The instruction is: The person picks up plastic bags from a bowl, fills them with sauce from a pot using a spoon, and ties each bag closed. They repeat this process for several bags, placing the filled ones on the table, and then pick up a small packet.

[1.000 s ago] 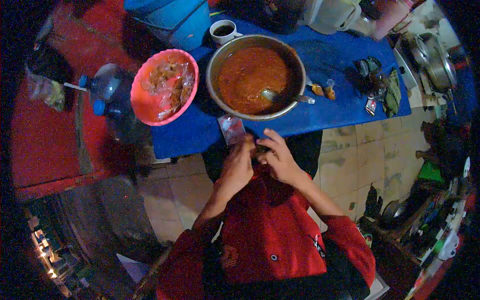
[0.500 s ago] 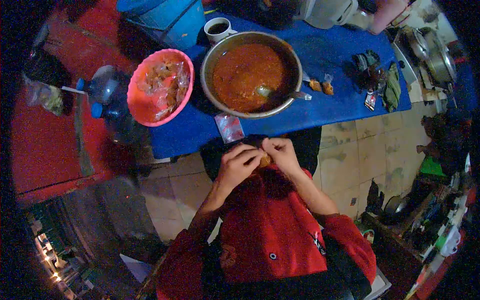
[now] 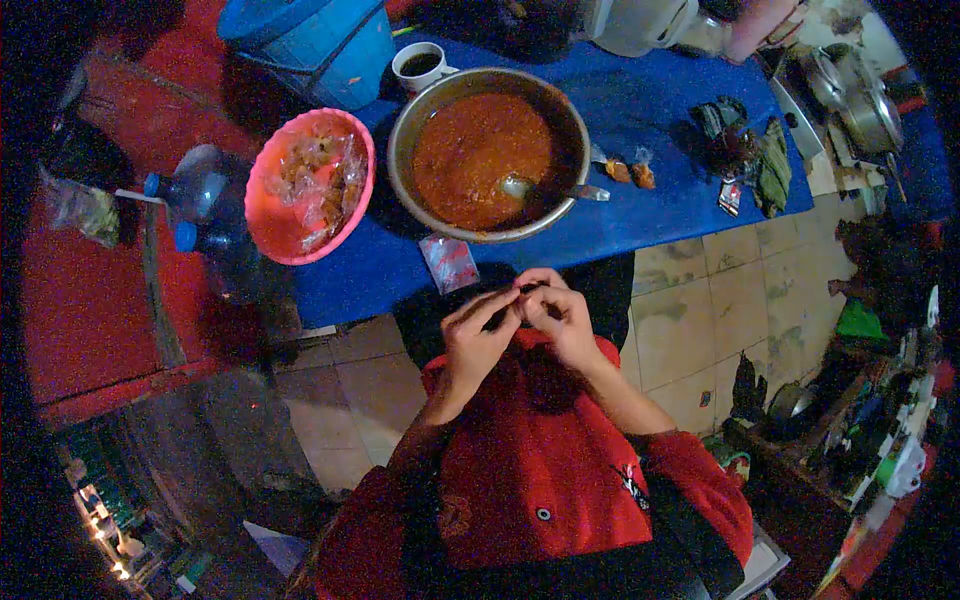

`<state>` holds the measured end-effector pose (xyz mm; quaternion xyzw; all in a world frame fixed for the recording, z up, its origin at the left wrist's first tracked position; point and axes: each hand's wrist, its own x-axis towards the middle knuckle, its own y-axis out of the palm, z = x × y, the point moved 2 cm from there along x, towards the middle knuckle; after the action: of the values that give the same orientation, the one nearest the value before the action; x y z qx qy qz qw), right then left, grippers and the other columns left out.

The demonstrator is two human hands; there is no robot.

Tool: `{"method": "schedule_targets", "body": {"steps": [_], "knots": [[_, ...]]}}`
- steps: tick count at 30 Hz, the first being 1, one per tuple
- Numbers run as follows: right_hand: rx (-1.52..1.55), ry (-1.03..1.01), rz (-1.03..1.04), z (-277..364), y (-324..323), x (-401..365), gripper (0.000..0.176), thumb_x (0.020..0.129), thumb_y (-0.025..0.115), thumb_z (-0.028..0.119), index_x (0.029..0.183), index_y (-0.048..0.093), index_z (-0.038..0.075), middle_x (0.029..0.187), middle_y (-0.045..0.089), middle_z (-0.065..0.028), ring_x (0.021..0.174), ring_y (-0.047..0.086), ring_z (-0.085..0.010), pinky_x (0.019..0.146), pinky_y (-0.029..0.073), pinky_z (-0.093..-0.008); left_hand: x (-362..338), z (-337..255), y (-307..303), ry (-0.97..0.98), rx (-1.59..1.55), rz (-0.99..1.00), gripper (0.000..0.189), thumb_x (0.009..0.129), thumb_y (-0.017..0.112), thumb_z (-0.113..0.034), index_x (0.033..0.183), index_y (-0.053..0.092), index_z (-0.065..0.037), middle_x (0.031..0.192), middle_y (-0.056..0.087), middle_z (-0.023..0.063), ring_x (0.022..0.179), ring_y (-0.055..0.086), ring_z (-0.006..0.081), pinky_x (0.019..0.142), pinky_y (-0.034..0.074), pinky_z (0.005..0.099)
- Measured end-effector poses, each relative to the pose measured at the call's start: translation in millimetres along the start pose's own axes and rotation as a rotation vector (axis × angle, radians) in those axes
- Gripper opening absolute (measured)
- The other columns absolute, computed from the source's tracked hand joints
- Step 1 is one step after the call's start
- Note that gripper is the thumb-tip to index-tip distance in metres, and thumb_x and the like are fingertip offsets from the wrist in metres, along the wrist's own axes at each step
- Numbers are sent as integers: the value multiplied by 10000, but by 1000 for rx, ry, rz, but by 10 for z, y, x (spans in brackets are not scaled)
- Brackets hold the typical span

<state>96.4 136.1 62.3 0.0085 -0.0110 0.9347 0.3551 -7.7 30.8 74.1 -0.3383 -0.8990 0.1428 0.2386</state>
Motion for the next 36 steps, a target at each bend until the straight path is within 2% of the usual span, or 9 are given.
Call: {"method": "schedule_targets", "body": {"steps": [3,7,16,19,21,23,28,30,36], "knots": [[359,184,63,-66,-31,-16,139,836,656,105,764,648,-14,1049,601,-80,891,562,-155,804,441,-290,64,-116,-54,44,-7,-4,158,693,751,-23,842,709,-53,817,684,89,735,664,196,695,533,295],[213,242,23,-187,-26,-85,144,859,656,149,827,659,9,861,628,-31,809,551,-113,751,442,-264,-70,27,-35,14,-94,180,127,716,740,-20,832,694,-46,776,657,89,722,656,221,633,528,315],[-279,183,293,-6,-273,49,196,851,664,221,890,691,31,735,651,-48,663,561,-105,623,467,-278,-15,211,-273,-149,-52,-9,125,728,680,29,846,661,-8,824,659,111,754,640,251,701,500,312],[-455,108,-109,-277,-769,396,200,849,661,199,925,675,14,841,670,-121,772,634,-214,722,496,-317,19,255,-302,-113,24,57,233,744,710,-48,972,663,-36,943,658,106,918,620,272,843,469,367],[-718,-126,-352,26,-930,552,439,802,715,201,1173,552,33,1072,581,-155,987,583,-294,807,486,-370,14,417,-371,99,444,135,333,763,724,-140,1079,645,-69,1053,642,92,1086,557,282,969,384,432],[-865,-221,-541,-52,-930,596,391,807,693,114,1157,541,27,1137,550,-134,793,571,-255,644,471,-319,-48,666,-390,50,426,140,281,780,707,-170,1045,670,-83,1090,641,73,1160,516,284,1014,327,466],[-718,-292,117,-265,-126,267,128,782,697,147,834,647,41,1108,588,-138,926,597,-298,700,515,-371,-28,842,-343,109,353,10,101,797,651,-76,890,685,-56,965,673,91,1009,597,282,899,426,402],[-736,-548,269,-342,211,207,193,775,687,168,928,657,54,1248,529,-148,1030,546,-324,836,465,-417,4,808,-327,86,336,-30,75,799,641,-61,866,675,-50,920,677,93,946,618,279,858,448,391],[-956,-501,409,-506,565,231,348,879,508,177,1188,571,28,1348,453,-153,1195,437,-325,966,363,-434,16,821,-322,-30,387,-132,55,778,646,-50,829,660,-67,818,679,100,761,634,297,747,477,402]]}}
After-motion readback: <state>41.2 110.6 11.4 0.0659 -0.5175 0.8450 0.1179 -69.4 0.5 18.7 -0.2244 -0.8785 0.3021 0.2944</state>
